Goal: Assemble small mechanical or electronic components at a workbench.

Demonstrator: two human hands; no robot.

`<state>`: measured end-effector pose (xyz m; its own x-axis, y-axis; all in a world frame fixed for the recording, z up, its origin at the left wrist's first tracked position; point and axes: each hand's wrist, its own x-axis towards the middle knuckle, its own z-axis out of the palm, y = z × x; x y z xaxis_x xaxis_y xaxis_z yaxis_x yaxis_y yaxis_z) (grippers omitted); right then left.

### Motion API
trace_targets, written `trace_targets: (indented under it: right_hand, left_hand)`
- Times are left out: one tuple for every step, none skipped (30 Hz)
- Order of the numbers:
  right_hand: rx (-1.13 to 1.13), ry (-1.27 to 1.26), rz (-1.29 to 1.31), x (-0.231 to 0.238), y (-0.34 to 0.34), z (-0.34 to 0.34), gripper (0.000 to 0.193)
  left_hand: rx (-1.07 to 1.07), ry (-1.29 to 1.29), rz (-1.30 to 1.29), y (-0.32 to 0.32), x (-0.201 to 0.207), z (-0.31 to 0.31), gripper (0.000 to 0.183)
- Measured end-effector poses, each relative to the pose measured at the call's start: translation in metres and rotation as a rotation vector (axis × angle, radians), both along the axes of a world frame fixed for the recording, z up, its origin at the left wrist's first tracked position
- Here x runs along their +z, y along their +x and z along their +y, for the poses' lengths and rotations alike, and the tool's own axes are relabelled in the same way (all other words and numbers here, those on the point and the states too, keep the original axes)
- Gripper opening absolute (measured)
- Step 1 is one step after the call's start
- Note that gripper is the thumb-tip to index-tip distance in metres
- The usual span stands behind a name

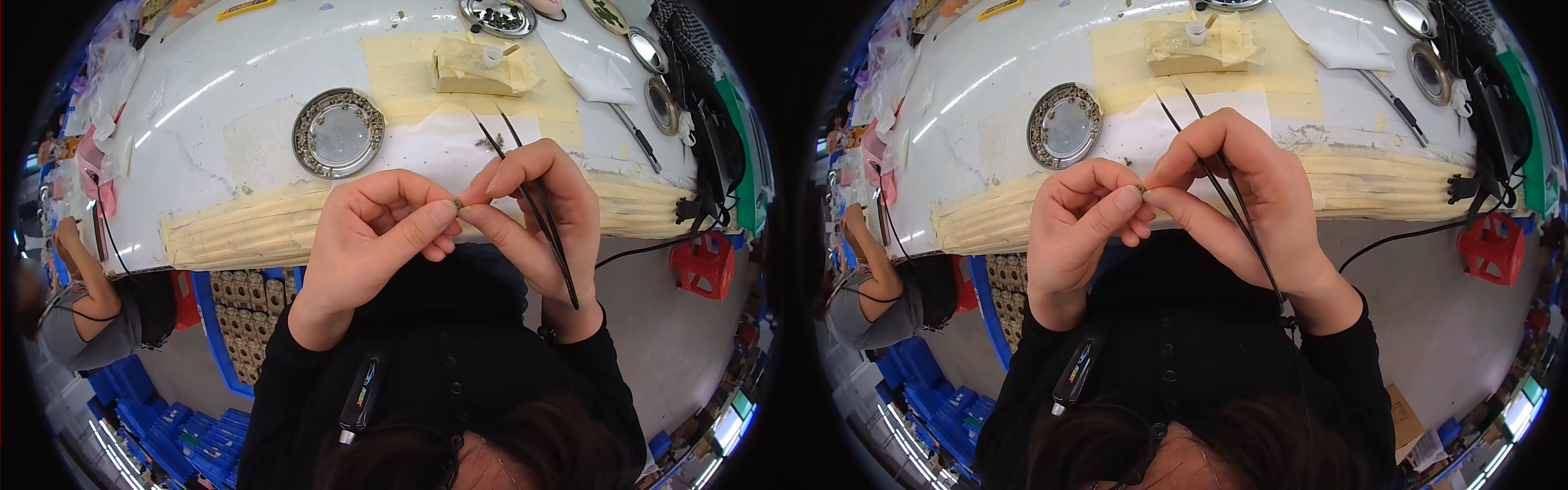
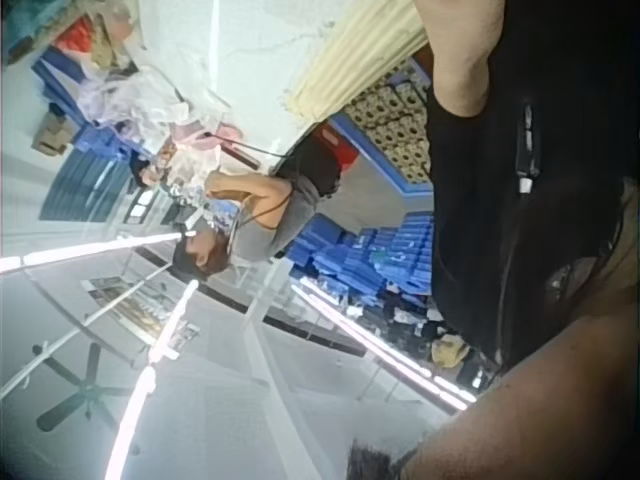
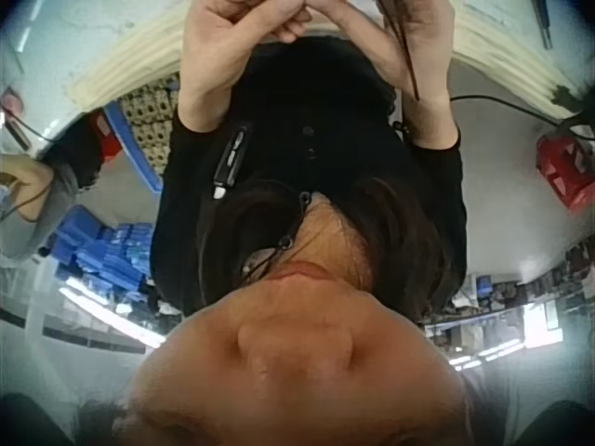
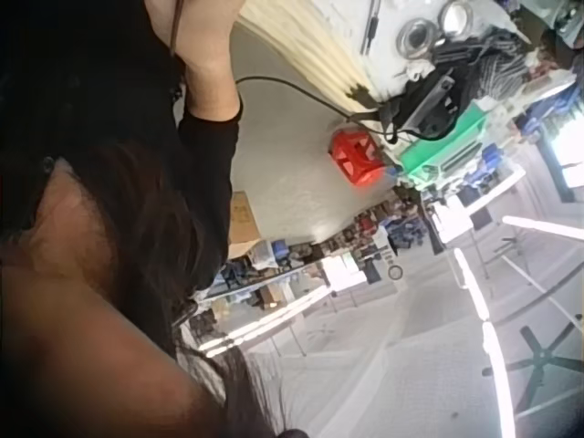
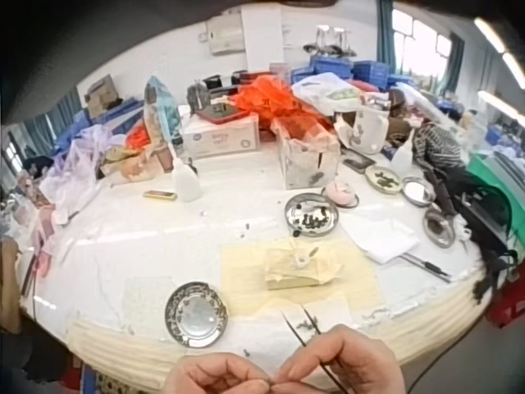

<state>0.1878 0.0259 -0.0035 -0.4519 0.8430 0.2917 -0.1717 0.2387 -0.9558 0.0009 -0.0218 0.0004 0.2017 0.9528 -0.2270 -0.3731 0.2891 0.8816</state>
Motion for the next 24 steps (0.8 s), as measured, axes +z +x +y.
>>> trace_targets:
  right_hand:
    - [0.005,-0.002,0.005,0.000,0.000,0.000,0.019]
    - [0.008,0.001,-0.001,0.000,0.001,0.000,0.019]
    - [0.010,0.004,-0.006,0.001,0.001,0.000,0.019]
    - [0.012,0.006,-0.012,0.001,0.001,0.000,0.019]
    - [0.011,-0.010,-0.006,0.000,0.001,-0.001,0.019]
    - [0.010,-0.025,0.000,0.000,0.000,-0.002,0.019]
    - [0.009,-0.040,0.005,0.000,0.000,-0.003,0.019]
    - [0.013,-0.039,0.006,-0.001,0.000,-0.003,0.019]
    - [0.016,-0.038,0.007,-0.002,0.000,-0.003,0.019]
    - [0.022,-0.037,0.009,-0.002,0.000,-0.003,0.019]
    - [0.025,-0.044,0.015,-0.002,-0.001,-0.003,0.019]
    - [0.028,-0.050,0.022,-0.002,-0.001,-0.003,0.019]
    - [0.029,-0.057,0.026,-0.002,-0.002,-0.003,0.019]
    - [0.026,-0.050,0.019,-0.002,-0.002,-0.003,0.020]
    - [0.025,-0.043,0.013,-0.003,-0.003,-0.003,0.020]
    - [0.023,-0.036,0.006,-0.003,-0.003,-0.004,0.020]
    - [0.018,-0.030,0.003,-0.002,-0.003,-0.004,0.020]
    - [0.013,-0.025,0.000,-0.001,-0.004,-0.004,0.019]
    - [0.008,-0.020,-0.003,-0.001,-0.004,-0.004,0.019]
    - [0.003,-0.010,-0.012,-0.001,-0.004,-0.004,0.019]
    - [-0.002,-0.001,-0.020,-0.002,-0.004,-0.004,0.019]
    - [-0.008,0.010,-0.029,-0.002,-0.005,-0.004,0.019]
    - [-0.008,0.020,-0.036,-0.002,-0.004,-0.004,0.019]
    - [-0.008,0.031,-0.043,-0.002,-0.004,-0.005,0.019]
  left_hand:
    - [-0.001,-0.004,0.003,0.000,0.001,0.000,0.017]
    - [-0.001,-0.007,0.006,0.000,0.001,0.000,0.017]
    - [0.021,-0.002,0.027,0.001,0.001,0.000,0.016]
    - [0.042,0.003,0.048,0.004,0.001,-0.001,0.015]
    - [0.064,0.008,0.068,0.006,0.001,-0.002,0.014]
    - [0.065,0.004,0.069,0.006,0.001,-0.002,0.014]
    - [0.066,0.000,0.070,0.006,0.001,-0.002,0.015]
    - [0.066,-0.004,0.071,0.006,0.001,-0.002,0.015]
    - [0.061,-0.008,0.064,0.006,0.000,-0.002,0.015]
    - [0.058,-0.012,0.059,0.005,0.000,-0.003,0.015]
    - [0.055,-0.017,0.054,0.005,0.000,-0.003,0.016]
    - [0.053,-0.027,0.047,0.004,0.001,-0.003,0.016]
    - [0.048,-0.038,0.039,0.004,0.001,-0.003,0.016]
    - [0.044,-0.048,0.031,0.003,0.001,-0.002,0.017]
    - [0.037,-0.049,0.020,0.003,0.001,-0.002,0.017]
    - [0.030,-0.050,0.009,0.002,0.001,-0.002,0.017]
    - [0.023,-0.050,-0.001,0.001,0.000,-0.002,0.017]
    - [0.015,-0.058,-0.012,0.000,0.000,-0.001,0.017]
    - [0.005,-0.065,-0.023,-0.001,0.000,0.000,0.017]
    - [-0.004,-0.072,-0.034,-0.002,0.000,0.000,0.017]
    - [-0.011,-0.075,-0.041,-0.003,0.000,0.001,0.017]
    - [-0.019,-0.078,-0.048,-0.003,0.000,0.002,0.017]
    - [-0.027,-0.080,-0.054,-0.004,0.000,0.002,0.016]
    - [-0.034,-0.092,-0.060,-0.004,0.000,0.003,0.016]
